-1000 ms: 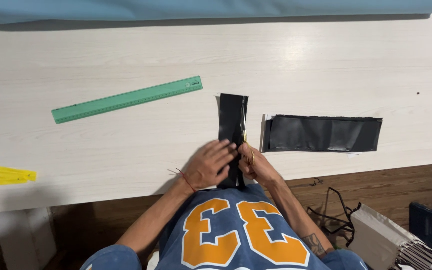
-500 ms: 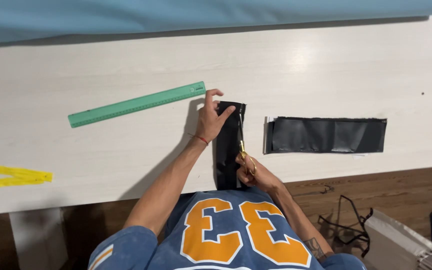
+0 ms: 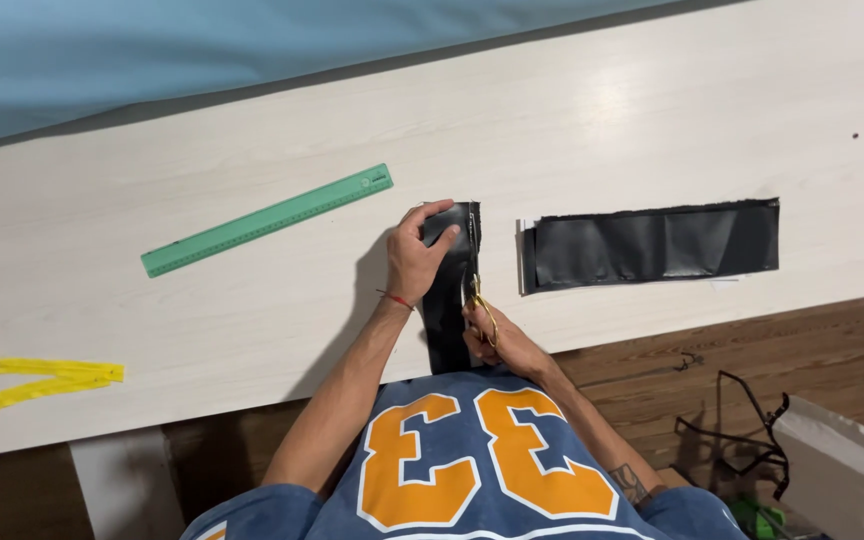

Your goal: Cutting strips of black material with scissors and measuring white strips with a ruler on a workbench.

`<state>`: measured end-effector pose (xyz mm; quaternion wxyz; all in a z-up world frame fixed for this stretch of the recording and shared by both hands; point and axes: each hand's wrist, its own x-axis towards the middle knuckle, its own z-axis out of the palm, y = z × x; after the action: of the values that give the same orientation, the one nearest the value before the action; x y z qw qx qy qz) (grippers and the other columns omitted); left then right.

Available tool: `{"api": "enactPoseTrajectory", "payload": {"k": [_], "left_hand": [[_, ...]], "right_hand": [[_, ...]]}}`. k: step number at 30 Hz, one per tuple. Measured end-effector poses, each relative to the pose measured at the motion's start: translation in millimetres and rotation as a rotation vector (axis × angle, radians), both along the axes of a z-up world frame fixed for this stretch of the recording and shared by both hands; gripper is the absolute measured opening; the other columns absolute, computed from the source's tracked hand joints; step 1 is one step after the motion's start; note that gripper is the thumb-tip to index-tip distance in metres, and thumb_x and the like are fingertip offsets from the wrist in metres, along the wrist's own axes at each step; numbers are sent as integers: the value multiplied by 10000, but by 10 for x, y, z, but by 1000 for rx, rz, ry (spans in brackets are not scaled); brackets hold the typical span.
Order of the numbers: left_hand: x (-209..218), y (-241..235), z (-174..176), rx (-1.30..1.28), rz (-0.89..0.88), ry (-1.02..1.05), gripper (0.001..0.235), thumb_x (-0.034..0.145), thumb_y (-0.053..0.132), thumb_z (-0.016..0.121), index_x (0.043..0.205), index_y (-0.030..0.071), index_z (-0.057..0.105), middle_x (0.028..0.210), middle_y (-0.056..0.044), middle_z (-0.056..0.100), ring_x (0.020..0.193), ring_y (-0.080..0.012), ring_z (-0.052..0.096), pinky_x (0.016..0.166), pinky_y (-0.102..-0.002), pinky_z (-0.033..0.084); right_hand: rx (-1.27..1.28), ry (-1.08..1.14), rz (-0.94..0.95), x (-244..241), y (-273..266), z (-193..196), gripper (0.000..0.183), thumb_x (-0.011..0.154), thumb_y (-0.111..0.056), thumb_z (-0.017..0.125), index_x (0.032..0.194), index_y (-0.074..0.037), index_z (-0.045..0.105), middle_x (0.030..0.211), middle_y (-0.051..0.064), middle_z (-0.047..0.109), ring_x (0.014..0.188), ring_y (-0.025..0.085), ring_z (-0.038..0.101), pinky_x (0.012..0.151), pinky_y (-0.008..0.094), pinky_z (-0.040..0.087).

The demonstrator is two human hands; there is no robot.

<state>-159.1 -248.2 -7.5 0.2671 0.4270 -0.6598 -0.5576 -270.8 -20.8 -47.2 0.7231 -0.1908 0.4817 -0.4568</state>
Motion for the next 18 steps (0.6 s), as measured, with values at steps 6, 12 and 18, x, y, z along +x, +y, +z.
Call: {"api": "enactPoseTrajectory", "payload": {"k": [6,12,18], "left_hand": [[11,126,208,104,-16,112,636,950,280,1019,1545,248,799,1444,-7,773,1321,-153,744,1090,-332,647],[-40,197,466,157,16,207,693,928,150,1017,1574,199,772,1423,-30,713,1179,-100,766,978,-276,712],[-107,229,389,142,21,255,683,947,153,1016,1580,173,760,1414,-59,693,1193,-107,738,933,-291,720]], "right_hand": [[-94,44,-25,-65,-50,198,456,1250,-605,421,1248,-176,572,626,67,507,444,128,356,412,273,330],[-145,44,-58,-66,7,187,410,1251,-549,446,1295,-168,590,636,64,549,478,107,380,444,266,350],[-179,39,-81,-46,59,71,389,1274,-499,412,1316,-154,586,626,35,539,481,85,371,442,250,325]]}}
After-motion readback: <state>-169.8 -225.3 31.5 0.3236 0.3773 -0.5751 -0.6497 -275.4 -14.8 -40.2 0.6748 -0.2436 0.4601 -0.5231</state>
